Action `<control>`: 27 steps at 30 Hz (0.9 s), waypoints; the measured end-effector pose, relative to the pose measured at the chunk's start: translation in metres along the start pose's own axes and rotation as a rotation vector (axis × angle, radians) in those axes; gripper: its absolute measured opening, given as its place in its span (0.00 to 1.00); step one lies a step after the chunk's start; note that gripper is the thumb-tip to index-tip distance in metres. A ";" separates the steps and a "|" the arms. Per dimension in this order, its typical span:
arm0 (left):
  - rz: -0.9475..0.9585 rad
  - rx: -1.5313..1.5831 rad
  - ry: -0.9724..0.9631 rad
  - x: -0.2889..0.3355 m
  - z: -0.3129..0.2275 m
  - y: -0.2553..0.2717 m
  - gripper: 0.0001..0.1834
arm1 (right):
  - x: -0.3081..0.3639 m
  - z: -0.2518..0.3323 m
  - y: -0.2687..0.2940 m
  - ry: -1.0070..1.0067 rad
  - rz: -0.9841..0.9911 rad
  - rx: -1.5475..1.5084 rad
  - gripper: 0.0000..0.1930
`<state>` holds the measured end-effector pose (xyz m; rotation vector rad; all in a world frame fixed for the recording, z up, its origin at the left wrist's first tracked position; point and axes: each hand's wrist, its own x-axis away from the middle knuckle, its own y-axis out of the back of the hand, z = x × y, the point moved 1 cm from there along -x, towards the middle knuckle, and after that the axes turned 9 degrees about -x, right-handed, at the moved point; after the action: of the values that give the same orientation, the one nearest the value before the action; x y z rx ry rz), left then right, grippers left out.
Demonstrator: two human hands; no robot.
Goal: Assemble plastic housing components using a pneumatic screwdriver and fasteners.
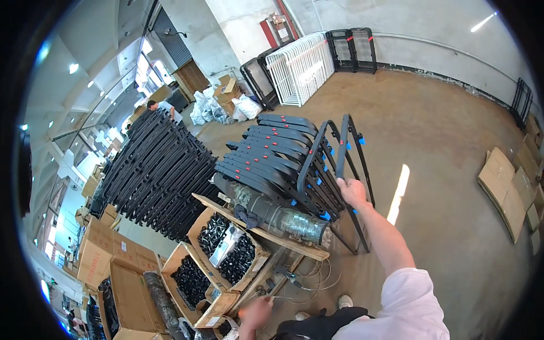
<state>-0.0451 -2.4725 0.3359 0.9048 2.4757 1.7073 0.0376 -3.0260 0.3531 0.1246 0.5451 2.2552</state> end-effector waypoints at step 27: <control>0.658 0.906 -0.126 -0.036 -0.328 -0.069 0.19 | 0.372 -0.332 -0.045 -1.218 -0.102 -1.225 0.24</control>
<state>-0.1498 -2.7866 0.3999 1.9600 3.0402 0.3902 -0.2697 -2.8425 0.0035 0.7080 -1.3696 1.6124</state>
